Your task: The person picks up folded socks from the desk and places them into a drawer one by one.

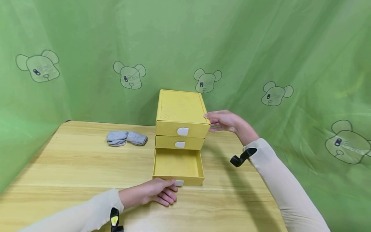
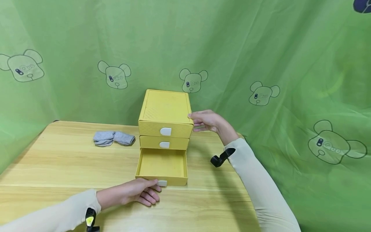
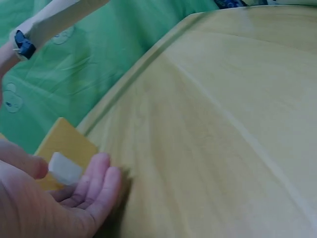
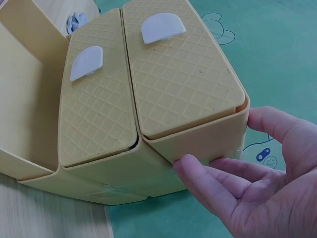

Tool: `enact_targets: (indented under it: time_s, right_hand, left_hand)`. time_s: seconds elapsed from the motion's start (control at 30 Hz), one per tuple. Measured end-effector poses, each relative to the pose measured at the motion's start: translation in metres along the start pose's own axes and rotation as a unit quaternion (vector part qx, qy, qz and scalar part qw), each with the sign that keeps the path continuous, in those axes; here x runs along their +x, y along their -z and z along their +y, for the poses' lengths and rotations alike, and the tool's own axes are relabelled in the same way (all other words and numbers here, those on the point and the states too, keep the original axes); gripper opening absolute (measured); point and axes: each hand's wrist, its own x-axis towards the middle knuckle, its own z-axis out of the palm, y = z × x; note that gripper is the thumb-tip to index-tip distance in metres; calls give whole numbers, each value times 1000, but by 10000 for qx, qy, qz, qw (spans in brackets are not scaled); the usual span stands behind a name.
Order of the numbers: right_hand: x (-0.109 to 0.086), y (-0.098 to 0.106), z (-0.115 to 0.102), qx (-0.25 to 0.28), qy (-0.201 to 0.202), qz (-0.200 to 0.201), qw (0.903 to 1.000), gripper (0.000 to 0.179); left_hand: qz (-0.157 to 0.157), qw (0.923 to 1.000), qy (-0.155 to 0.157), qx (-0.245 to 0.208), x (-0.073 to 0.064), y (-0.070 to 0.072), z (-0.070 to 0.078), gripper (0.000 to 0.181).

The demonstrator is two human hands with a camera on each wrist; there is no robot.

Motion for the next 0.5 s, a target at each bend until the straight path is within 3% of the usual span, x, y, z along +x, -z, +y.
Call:
enact_targets:
  time_s: [0.13,0.3,0.4,0.5]
  right_hand:
    - [-1,0,1,-41,-3,1,10000,63]
    - [-1,-1,1,-38,-3,-11,10000,63]
    - [0,-1,1,-52,-28,-15,10000,64]
    - [0,0,0,-68,-42,-24,10000,65]
  left_hand:
    - [-400,9976,-35,556,-8,12,12,38]
    - [-774,9870,-513,1314,-26,40,41,35]
    - [-628,9782,-872,1779,-32,63,61,36]
    - [-258,9694,-1192,2132,-32,88,78,36]
